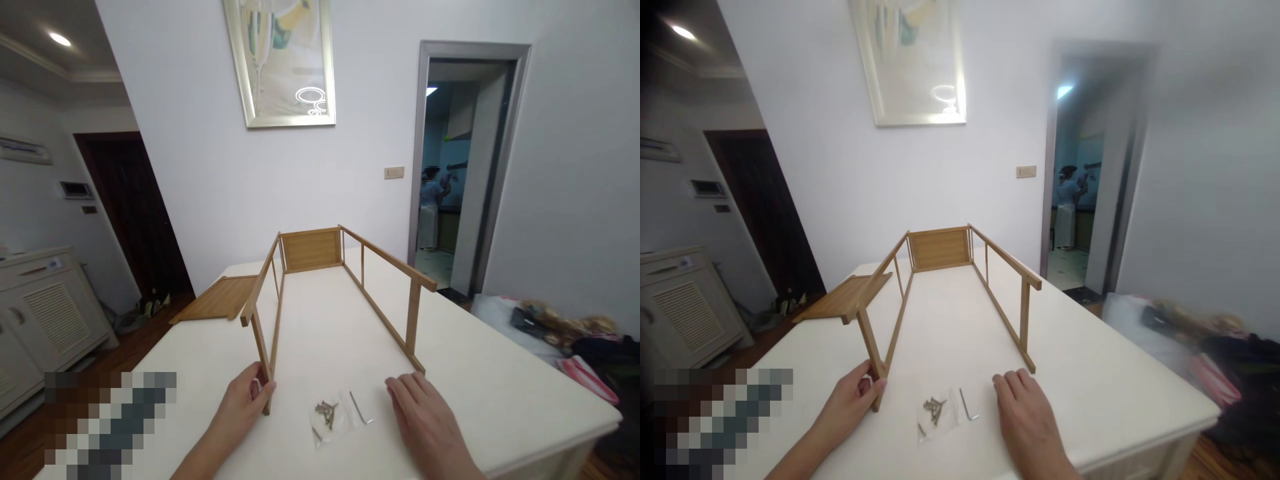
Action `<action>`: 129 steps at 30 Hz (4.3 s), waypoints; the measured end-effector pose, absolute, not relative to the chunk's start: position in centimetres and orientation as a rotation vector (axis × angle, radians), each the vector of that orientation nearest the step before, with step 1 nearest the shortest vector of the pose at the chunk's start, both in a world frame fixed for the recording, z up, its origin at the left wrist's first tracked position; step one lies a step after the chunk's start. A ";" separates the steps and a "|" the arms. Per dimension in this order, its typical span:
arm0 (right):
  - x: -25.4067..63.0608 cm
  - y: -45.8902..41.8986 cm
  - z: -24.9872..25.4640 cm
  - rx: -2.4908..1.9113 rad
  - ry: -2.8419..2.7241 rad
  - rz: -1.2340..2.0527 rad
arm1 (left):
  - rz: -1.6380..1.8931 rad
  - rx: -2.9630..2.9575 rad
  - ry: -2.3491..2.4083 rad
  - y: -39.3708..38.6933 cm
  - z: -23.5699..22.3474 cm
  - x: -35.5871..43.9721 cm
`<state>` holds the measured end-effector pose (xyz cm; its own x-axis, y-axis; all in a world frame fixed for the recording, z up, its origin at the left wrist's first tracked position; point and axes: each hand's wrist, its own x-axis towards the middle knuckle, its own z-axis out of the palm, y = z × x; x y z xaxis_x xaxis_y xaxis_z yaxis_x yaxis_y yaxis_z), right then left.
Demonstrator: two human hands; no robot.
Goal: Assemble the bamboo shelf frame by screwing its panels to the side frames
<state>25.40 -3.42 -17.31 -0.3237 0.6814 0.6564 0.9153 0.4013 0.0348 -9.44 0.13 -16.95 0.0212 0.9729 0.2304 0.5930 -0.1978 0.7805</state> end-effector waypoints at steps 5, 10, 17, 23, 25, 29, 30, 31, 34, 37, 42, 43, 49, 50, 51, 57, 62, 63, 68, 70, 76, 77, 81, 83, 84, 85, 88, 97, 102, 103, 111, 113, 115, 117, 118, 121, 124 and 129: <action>20.6 -4.9 -16.3 -1.103 -2.344 -0.216 | 1.036 1.842 1.552 0.2 -17.3 -9.8; 19.9 -5.0 -14.5 -1.098 -2.576 0.182 | 1.024 1.848 1.541 0.4 -18.1 -10.2; 20.0 -5.5 -14.7 -1.223 -2.446 0.207 | 1.024 1.853 1.528 0.3 -17.8 -10.1; 19.8 -5.8 -14.9 -1.205 -2.369 0.162 | 0.990 1.857 1.543 0.3 -17.6 -10.0; 19.9 -5.7 -15.2 -1.163 -2.346 0.158 | 0.987 1.856 1.545 0.2 -17.5 -10.0; 20.5 -4.3 -16.2 -1.138 -2.204 0.181 | 1.005 1.856 1.546 0.2 -17.5 -9.9; 20.6 -3.8 -16.4 -1.143 -2.172 0.197 | 1.011 1.855 1.547 0.2 -17.5 -9.9; 20.7 -3.2 -16.5 -1.148 -2.155 0.214 | 1.016 1.853 1.549 0.2 -17.5 -9.9; 20.7 -1.6 -15.9 -1.161 -2.201 0.263 | 1.015 1.852 1.554 0.3 -17.6 -9.9; 20.2 -0.5 -14.5 -1.168 -2.335 0.311 | 1.022 1.858 1.548 0.3 -17.6 -9.9; 19.1 0.5 -13.1 -1.269 -2.599 0.310 | 1.020 1.863 1.562 0.2 -17.4 -9.8; 19.0 0.6 -13.0 -1.290 -2.623 0.297 | 1.014 1.864 1.563 0.2 -17.4 -9.8; 18.6 0.5 -12.1 -1.368 -2.699 0.199 | 0.995 1.868 1.569 0.0 -17.0 -9.7; 18.5 0.3 -11.9 -1.374 -2.725 0.171 | 0.992 1.867 1.571 0.0 -16.9 -9.6; 18.4 0.1 -11.8 -1.378 -2.748 0.138 | 0.984 1.865 1.572 -0.1 -16.9 -9.6; 18.2 -0.1 -12.1 -1.350 -2.684 0.013 | 0.977 1.875 1.569 0.0 -16.9 -9.7; 18.6 -1.0 -12.0 -1.296 -2.511 0.167 | 0.978 1.876 1.566 0.0 -16.8 -9.7; 18.7 -1.4 -11.9 -1.281 -2.502 0.229 | 0.982 1.874 1.566 0.0 -16.8 -9.7; 18.5 -2.8 -11.8 -1.229 -2.549 0.414 | 0.990 1.872 1.574 -0.1 -16.7 -9.7; 18.4 -2.8 -12.1 -1.225 -2.556 0.430 | 0.998 1.873 1.564 -0.1 -16.7 -9.7; 18.4 -1.2 -12.6 -1.251 -2.429 0.346 | 1.002 1.867 1.560 -0.1 -16.7 -9.6; 18.2 -1.0 -12.6 -1.272 -2.430 0.339 | 0.997 1.865 1.563 -0.1 -16.7 -9.6; 17.3 -0.6 -12.6 -1.324 -2.477 0.365 | 0.987 1.855 1.557 -0.1 -16.6 -9.6; 16.8 -0.5 -12.7 -1.323 -2.510 0.364 | 0.990 1.854 1.551 -0.1 -16.6 -9.6; 16.6 -0.6 -12.7 -1.321 -2.525 0.357 | 0.989 1.858 1.548 0.0 -16.6 -9.6; 16.4 -0.6 -12.7 -1.319 -2.535 0.347 | 0.988 1.864 1.547 0.0 -16.6 -9.6; 16.0 -0.8 -12.5 -1.318 -2.553 0.299 | 0.988 1.868 1.560 -0.1 -16.6 -9.6; 16.1 -0.7 -12.6 -1.215 -2.486 0.355 | 1.010 1.865 1.565 -0.2 -16.2 -9.6; 16.2 -1.0 -12.3 -1.241 -2.304 0.471 | 1.001 1.859 1.580 -0.2 -16.2 -9.5; 16.1 -1.1 -12.2 -1.263 -2.285 0.506 | 1.004 1.861 1.578 -0.2 -16.2 -9.5; 15.8 -1.6 -12.4 -1.350 -2.268 0.508 | 0.997 1.861 1.571 -0.2 -16.2 -9.6; 16.1 -1.3 -12.4 -1.343 -2.257 0.471 | 0.994 1.860 1.569 -0.2 -16.2 -9.5; 16.5 -1.0 -12.4 -1.329 -2.264 0.457 | 0.994 1.857 1.570 -0.2 -16.2 -9.5; 16.8 -0.7 -12.2 -1.333 -2.272 0.451 | 0.999 1.855 1.570 -0.2 -16.3 -9.5; 17.0 -0.6 -12.0 -1.346 -2.270 0.446 | 1.002 1.856 1.568 -0.2 -16.3 -9.5; 17.5 -0.5 -11.7 -1.414 -2.263 0.415 | 0.998 1.868 1.576 -0.1 -16.5 -9.6; 18.1 -0.8 -11.8 -1.482 -2.282 0.422 | 0.979 1.875 1.589 -0.1 -16.5 -9.6; 18.5 -1.3 -12.8 -1.482 -2.326 0.468 | 0.978 1.886 1.582 -0.3 -16.0 -9.4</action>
<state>18.52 -1.31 -12.77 -0.3964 0.9116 0.1083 0.7987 0.4007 -0.4489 -9.40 -0.27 -15.96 0.0723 0.9746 0.2121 0.6251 -0.2100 0.7518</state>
